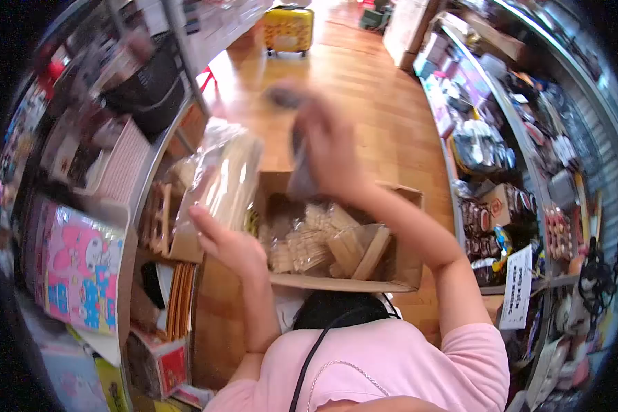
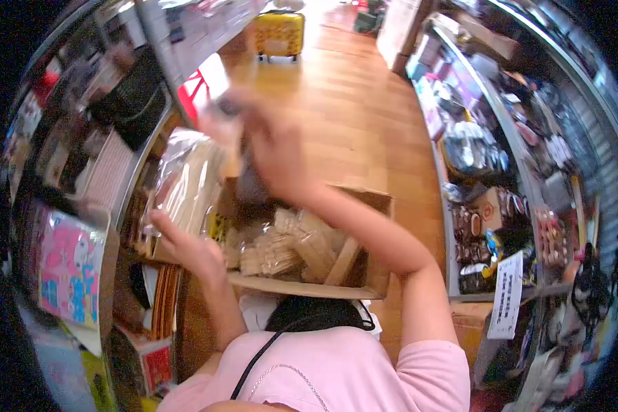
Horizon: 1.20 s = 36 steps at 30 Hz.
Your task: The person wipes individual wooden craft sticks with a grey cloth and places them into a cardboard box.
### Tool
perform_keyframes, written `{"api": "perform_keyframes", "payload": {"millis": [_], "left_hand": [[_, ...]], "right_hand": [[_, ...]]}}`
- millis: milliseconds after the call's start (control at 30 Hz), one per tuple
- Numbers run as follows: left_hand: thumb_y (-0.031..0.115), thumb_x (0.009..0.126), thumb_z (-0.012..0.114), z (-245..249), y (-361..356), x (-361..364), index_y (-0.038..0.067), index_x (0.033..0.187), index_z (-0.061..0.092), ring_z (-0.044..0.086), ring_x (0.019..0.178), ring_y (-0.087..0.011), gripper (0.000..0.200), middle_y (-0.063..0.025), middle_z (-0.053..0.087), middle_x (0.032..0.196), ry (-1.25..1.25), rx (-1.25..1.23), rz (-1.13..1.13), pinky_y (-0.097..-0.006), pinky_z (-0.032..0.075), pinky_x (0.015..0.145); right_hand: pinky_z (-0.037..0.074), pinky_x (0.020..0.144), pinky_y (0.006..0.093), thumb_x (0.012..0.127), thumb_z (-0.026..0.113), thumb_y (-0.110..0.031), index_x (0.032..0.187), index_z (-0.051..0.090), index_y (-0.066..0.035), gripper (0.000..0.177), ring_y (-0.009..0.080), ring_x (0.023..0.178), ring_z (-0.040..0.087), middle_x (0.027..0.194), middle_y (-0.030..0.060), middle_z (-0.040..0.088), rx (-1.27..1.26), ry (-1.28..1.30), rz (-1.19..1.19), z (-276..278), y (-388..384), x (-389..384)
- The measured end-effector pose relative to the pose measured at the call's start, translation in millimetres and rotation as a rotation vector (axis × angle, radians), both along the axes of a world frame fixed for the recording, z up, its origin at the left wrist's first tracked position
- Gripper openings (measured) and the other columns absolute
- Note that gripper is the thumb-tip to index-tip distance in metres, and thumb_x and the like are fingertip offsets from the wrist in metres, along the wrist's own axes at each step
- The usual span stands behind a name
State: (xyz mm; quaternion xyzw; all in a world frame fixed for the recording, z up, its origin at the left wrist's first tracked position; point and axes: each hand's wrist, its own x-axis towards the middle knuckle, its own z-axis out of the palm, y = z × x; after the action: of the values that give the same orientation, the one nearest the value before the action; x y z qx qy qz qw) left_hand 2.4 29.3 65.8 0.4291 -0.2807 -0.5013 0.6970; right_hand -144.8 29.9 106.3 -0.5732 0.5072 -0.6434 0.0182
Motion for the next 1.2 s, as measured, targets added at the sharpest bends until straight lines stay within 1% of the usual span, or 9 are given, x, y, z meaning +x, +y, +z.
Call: {"api": "perform_keyframes", "payload": {"millis": [200, 300, 433, 500, 633, 700, 733, 933, 1200], "left_hand": [[0.034, 0.096, 0.036, 3.2, 28.4, -28.7, -0.005, 0.123, 0.041, 0.047, 0.108, -0.0221, 0.048, -0.0152, 0.047, 0.12, 0.083, -0.075, -0.262, -0.0326, 0.036, 0.093], [0.033, 0.096, 0.035, -15.0, 31.6, -23.8, -0.007, 0.114, 0.049, 0.048, 0.104, -0.0211, 0.046, -0.0147, 0.053, 0.111, -0.088, -0.076, -0.334, -0.0318, 0.035, 0.091], [0.037, 0.094, 0.038, -21.3, 40.3, -18.4, -0.009, 0.115, 0.047, 0.048, 0.105, -0.0231, 0.052, -0.0177, 0.05, 0.115, -0.416, -0.178, -0.3, -0.0329, 0.034, 0.093], [0.041, 0.093, 0.04, -17.3, 30.5, -19.8, -0.01, 0.119, 0.044, 0.047, 0.107, -0.0247, 0.057, -0.0193, 0.046, 0.122, -0.364, -0.052, -0.282, -0.0341, 0.034, 0.094], [0.035, 0.095, 0.037, -15.8, 6.1, -25.4, -0.007, 0.124, 0.041, 0.046, 0.112, -0.0256, 0.051, -0.0179, 0.045, 0.124, -0.109, -0.112, -0.104, -0.0326, 0.032, 0.097], [0.033, 0.096, 0.032, -29.8, 11.6, -34.5, -0.002, 0.133, 0.031, 0.038, 0.121, -0.0249, 0.05, -0.0145, 0.036, 0.134, -0.409, -0.301, -0.059, -0.0322, 0.03, 0.101], [0.03, 0.097, 0.029, 3.0, 32.1, -41.2, 0.002, 0.138, 0.022, 0.032, 0.127, -0.0246, 0.05, -0.0111, 0.028, 0.141, 0.25, -0.218, -0.33, -0.033, 0.028, 0.103], [0.042, 0.094, 0.032, 4.8, 30.5, -36.9, 0.005, 0.137, 0.027, 0.037, 0.123, -0.0264, 0.057, -0.0138, 0.031, 0.138, 0.107, -0.084, -0.309, -0.0361, 0.031, 0.101], [0.044, 0.094, 0.03, 5.2, 45.7, -17.4, -0.004, 0.117, 0.043, 0.052, 0.105, -0.0298, 0.054, -0.021, 0.051, 0.115, 0.063, -0.201, -0.341, -0.0409, 0.039, 0.094]], "right_hand": [[0.022, 0.105, 0.0467, 0.085, 0.05, -0.01, 0.115, 0.054, -0.01, 0.03, 0.0298, 0.124, 0.038, 0.126, 0.0115, 0.048, -0.01, 0.515, 0.048, -14.4, 20.5, 39.1], [0.018, 0.105, 0.0507, 0.087, 0.048, -0.011, 0.115, 0.053, -0.009, 0.028, 0.0323, 0.122, 0.04, 0.124, 0.012, 0.05, 0.071, 0.292, -0.043, -15.8, -2.7, 15.2], [0.042, 0.088, 0.0356, 0.089, 0.045, -0.009, 0.125, 0.047, -0.007, 0.036, 0.0219, 0.097, 0.059, 0.107, 0.0182, 0.059, 0.237, -0.173, -0.012, -16.8, -17.7, -37.0], [0.047, 0.075, 0.0283, 0.089, 0.046, -0.008, 0.128, 0.044, -0.008, 0.039, 0.0143, 0.087, 0.06, 0.102, 0.019, 0.061, 0.166, -0.088, -0.101, -10.9, -0.7, -37.7], [0.032, 0.101, 0.0381, 0.083, 0.051, -0.005, 0.126, 0.047, -0.008, 0.043, 0.0215, 0.116, 0.049, 0.118, 0.0103, 0.056, -0.153, 0.443, -0.024, -11.3, 27.9, 6.7], [0.019, 0.108, 0.0426, 0.081, 0.052, -0.007, 0.126, 0.048, -0.01, 0.045, 0.022, 0.125, 0.038, 0.125, 0.0056, 0.051, -0.069, 0.567, 0.22, -21.5, 35.4, 30.1], [0.019, 0.108, 0.0426, 0.081, 0.052, -0.007, 0.126, 0.048, -0.01, 0.045, 0.022, 0.125, 0.038, 0.125, 0.0056, 0.051, -0.067, 0.566, 0.214, -21.5, 33.5, 30.9], [0.018, 0.108, 0.0439, 0.082, 0.053, -0.011, 0.127, 0.047, -0.014, 0.045, 0.02, 0.124, 0.04, 0.124, 0.0044, 0.052, -0.122, 0.679, 0.038, -17.5, 26.3, 27.9], [0.044, 0.085, 0.0414, 0.084, 0.045, -0.002, 0.125, 0.043, -0.003, 0.041, 0.0341, 0.103, 0.055, 0.115, 0.0189, 0.055, 0.238, -0.027, -0.056, -40.6, -13.8, -66.9]]}}
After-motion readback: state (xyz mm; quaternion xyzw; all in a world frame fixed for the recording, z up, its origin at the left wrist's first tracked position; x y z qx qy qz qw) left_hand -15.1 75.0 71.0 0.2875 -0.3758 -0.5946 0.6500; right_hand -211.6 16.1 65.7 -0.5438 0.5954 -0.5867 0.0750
